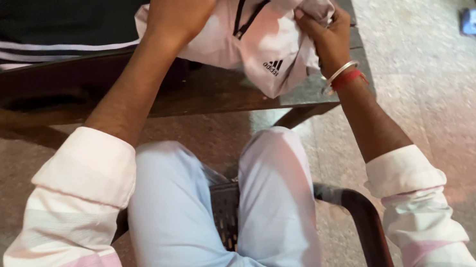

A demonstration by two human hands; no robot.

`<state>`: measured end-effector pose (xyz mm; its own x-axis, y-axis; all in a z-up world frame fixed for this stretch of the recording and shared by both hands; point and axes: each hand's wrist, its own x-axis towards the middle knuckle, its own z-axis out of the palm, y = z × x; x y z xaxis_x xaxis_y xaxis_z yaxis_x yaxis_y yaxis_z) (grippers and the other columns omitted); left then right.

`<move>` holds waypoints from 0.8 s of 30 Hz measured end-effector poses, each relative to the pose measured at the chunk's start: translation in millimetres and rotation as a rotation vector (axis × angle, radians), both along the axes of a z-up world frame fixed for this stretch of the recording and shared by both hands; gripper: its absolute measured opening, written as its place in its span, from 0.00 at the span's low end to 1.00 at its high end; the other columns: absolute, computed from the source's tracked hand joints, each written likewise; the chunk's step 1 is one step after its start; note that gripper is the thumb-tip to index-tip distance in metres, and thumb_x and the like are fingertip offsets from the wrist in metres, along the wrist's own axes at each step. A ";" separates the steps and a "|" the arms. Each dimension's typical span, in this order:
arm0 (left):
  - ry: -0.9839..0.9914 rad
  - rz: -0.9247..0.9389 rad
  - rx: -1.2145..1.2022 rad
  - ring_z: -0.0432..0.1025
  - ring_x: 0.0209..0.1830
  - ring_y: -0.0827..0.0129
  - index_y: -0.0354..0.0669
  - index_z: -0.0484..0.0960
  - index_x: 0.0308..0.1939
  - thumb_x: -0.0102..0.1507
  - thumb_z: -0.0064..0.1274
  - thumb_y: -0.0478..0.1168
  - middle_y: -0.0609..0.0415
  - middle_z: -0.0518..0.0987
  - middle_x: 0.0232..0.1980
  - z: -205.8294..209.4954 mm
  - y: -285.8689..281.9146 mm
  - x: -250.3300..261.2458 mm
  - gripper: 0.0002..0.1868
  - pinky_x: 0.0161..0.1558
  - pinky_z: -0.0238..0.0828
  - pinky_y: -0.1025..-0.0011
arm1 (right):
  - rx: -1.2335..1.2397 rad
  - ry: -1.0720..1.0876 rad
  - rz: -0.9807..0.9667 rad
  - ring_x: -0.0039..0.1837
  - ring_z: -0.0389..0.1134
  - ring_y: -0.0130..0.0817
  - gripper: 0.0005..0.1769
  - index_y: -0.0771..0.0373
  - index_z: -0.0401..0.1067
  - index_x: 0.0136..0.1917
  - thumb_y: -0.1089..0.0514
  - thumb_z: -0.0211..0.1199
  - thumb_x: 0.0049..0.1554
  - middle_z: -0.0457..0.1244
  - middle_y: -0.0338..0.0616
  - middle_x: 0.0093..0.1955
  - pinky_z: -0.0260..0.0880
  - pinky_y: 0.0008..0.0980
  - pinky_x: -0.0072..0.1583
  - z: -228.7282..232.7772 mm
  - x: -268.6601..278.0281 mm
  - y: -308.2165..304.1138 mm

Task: The person folds a white shirt and a black garment by hand on a wooden surface and places them into a suitcase.

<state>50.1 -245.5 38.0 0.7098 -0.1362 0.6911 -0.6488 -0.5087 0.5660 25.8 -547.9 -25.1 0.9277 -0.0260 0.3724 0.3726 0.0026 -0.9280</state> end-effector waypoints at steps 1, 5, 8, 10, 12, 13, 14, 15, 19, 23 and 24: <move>0.264 -0.050 -0.044 0.82 0.43 0.50 0.37 0.81 0.48 0.64 0.54 0.38 0.43 0.85 0.43 -1.3 -11.1 4.9 0.11 0.46 0.75 0.56 | 0.011 0.032 -0.047 0.50 0.69 0.24 0.13 0.70 0.77 0.57 0.64 0.72 0.60 0.71 0.38 0.51 0.71 0.26 0.54 -4.2 2.9 -12.0; 0.167 0.038 0.006 0.77 0.48 0.42 0.39 0.79 0.52 0.63 0.63 0.42 0.37 0.81 0.49 -20.6 -50.0 10.9 0.17 0.44 0.73 0.53 | -0.139 0.016 -0.127 0.49 0.69 0.24 0.13 0.71 0.78 0.56 0.63 0.73 0.60 0.71 0.40 0.49 0.71 0.27 0.54 -27.2 17.3 -68.6; 0.305 0.186 0.225 0.73 0.53 0.37 0.38 0.71 0.63 0.62 0.56 0.32 0.36 0.80 0.51 -37.3 -65.5 1.6 0.24 0.52 0.70 0.47 | -0.284 0.154 -0.190 0.50 0.71 0.27 0.21 0.70 0.74 0.59 0.59 0.75 0.57 0.71 0.44 0.52 0.73 0.27 0.53 -58.3 26.8 -106.4; 0.098 0.194 0.333 0.74 0.53 0.39 0.38 0.70 0.59 0.48 0.60 0.29 0.38 0.77 0.56 -49.4 -68.0 -11.2 0.34 0.49 0.73 0.51 | -0.430 0.309 -0.265 0.54 0.72 0.31 0.35 0.65 0.62 0.66 0.56 0.76 0.51 0.67 0.51 0.59 0.77 0.31 0.54 -82.2 31.9 -120.6; 0.202 0.155 0.326 0.73 0.55 0.40 0.39 0.70 0.61 0.51 0.61 0.30 0.39 0.76 0.58 -59.7 -65.9 -21.6 0.33 0.51 0.72 0.51 | -0.514 0.283 -0.278 0.58 0.71 0.36 0.40 0.65 0.60 0.68 0.55 0.78 0.50 0.66 0.56 0.61 0.75 0.35 0.57 -102.3 25.6 -127.1; 0.310 0.114 0.321 0.72 0.57 0.40 0.40 0.69 0.62 0.55 0.62 0.31 0.40 0.74 0.60 -65.1 -64.1 -24.8 0.32 0.53 0.72 0.50 | -0.596 0.261 -0.292 0.62 0.70 0.41 0.44 0.65 0.57 0.70 0.54 0.80 0.49 0.64 0.61 0.64 0.73 0.38 0.60 -108.6 20.3 -128.8; 0.314 0.115 0.323 0.72 0.57 0.40 0.40 0.69 0.62 0.55 0.62 0.31 0.40 0.74 0.60 -71.1 -61.0 -27.9 0.32 0.53 0.72 0.50 | -0.595 0.266 -0.289 0.62 0.70 0.41 0.44 0.65 0.57 0.70 0.54 0.80 0.49 0.64 0.61 0.64 0.73 0.38 0.60 -112.9 15.3 -127.9; 0.375 0.092 0.363 0.72 0.58 0.40 0.41 0.69 0.63 0.58 0.62 0.33 0.40 0.74 0.61 -76.8 -57.9 -30.2 0.31 0.54 0.71 0.49 | -0.654 0.287 -0.307 0.62 0.71 0.45 0.45 0.64 0.58 0.70 0.51 0.80 0.49 0.65 0.61 0.64 0.73 0.40 0.61 -115.7 11.1 -124.9; 0.593 0.076 0.422 0.68 0.62 0.40 0.43 0.65 0.68 0.56 0.68 0.40 0.39 0.70 0.63 -90.6 -57.5 -32.0 0.39 0.56 0.69 0.48 | -0.793 0.112 -0.280 0.64 0.69 0.58 0.50 0.67 0.57 0.72 0.48 0.82 0.48 0.64 0.64 0.65 0.69 0.46 0.62 -121.3 -1.4 -109.0; 0.591 0.067 0.449 0.64 0.65 0.38 0.52 0.63 0.73 0.56 0.69 0.42 0.38 0.66 0.67 -102.6 -61.0 -34.4 0.45 0.56 0.68 0.45 | -0.866 0.090 -0.200 0.68 0.68 0.58 0.51 0.66 0.59 0.74 0.43 0.80 0.48 0.64 0.61 0.67 0.68 0.47 0.67 -122.6 3.3 -100.3; 0.600 0.075 0.458 0.62 0.68 0.39 0.54 0.64 0.74 0.55 0.70 0.42 0.40 0.66 0.68 -106.4 -63.9 -33.8 0.45 0.58 0.68 0.45 | -0.991 0.085 -0.234 0.69 0.63 0.60 0.51 0.64 0.61 0.75 0.41 0.79 0.48 0.62 0.61 0.70 0.64 0.50 0.68 -123.8 1.9 -99.2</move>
